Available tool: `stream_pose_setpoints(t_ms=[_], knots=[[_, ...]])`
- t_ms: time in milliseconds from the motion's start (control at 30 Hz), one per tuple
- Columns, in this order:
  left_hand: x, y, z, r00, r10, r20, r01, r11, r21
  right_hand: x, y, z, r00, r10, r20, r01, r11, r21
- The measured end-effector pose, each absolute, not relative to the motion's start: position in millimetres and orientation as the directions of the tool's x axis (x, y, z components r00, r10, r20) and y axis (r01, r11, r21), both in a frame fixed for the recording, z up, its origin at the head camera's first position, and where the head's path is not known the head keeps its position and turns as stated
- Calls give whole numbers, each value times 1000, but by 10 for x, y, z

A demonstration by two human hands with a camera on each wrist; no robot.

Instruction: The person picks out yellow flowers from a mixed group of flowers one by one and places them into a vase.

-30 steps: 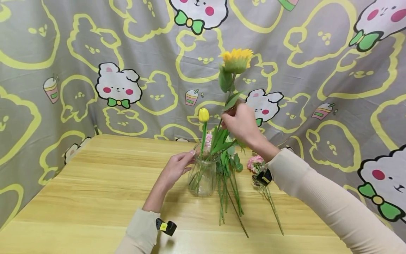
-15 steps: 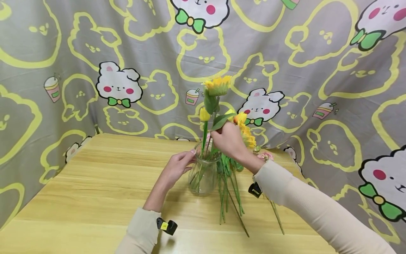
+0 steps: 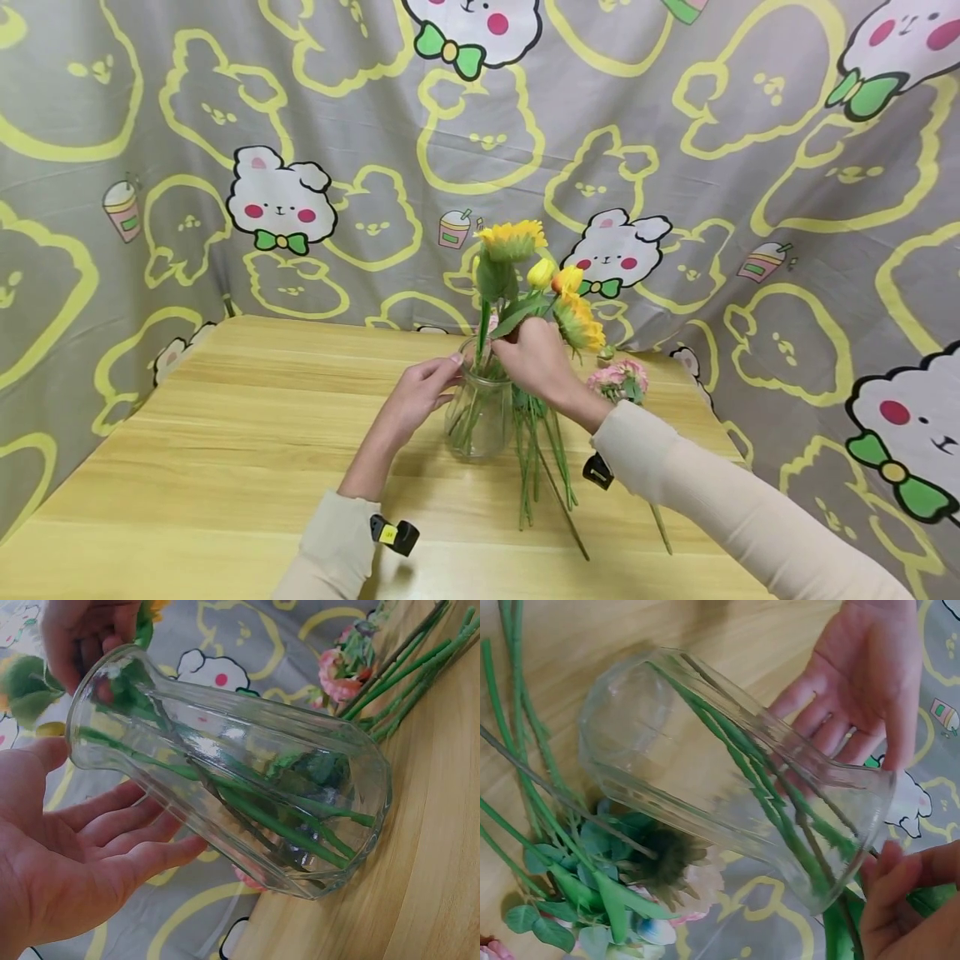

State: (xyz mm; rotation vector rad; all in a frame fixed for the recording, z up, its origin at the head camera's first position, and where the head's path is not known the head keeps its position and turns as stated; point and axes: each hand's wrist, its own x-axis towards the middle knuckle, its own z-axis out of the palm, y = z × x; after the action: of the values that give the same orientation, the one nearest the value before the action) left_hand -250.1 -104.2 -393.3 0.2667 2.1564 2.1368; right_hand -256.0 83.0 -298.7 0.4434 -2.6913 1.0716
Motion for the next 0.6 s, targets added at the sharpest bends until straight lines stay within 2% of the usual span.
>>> stream_pose_setpoints(t_ms=[300, 600], knots=[[-2501, -1034, -3942, -980, 189, 60, 61, 1, 998, -2581, 881, -3072, -935, -223, 277, -353, 672, -650], [-2499, -1035, -3941, -981, 186, 59, 59, -3, 998, -2556, 895, -3048, -954, -207, 216, -299, 672, -677]])
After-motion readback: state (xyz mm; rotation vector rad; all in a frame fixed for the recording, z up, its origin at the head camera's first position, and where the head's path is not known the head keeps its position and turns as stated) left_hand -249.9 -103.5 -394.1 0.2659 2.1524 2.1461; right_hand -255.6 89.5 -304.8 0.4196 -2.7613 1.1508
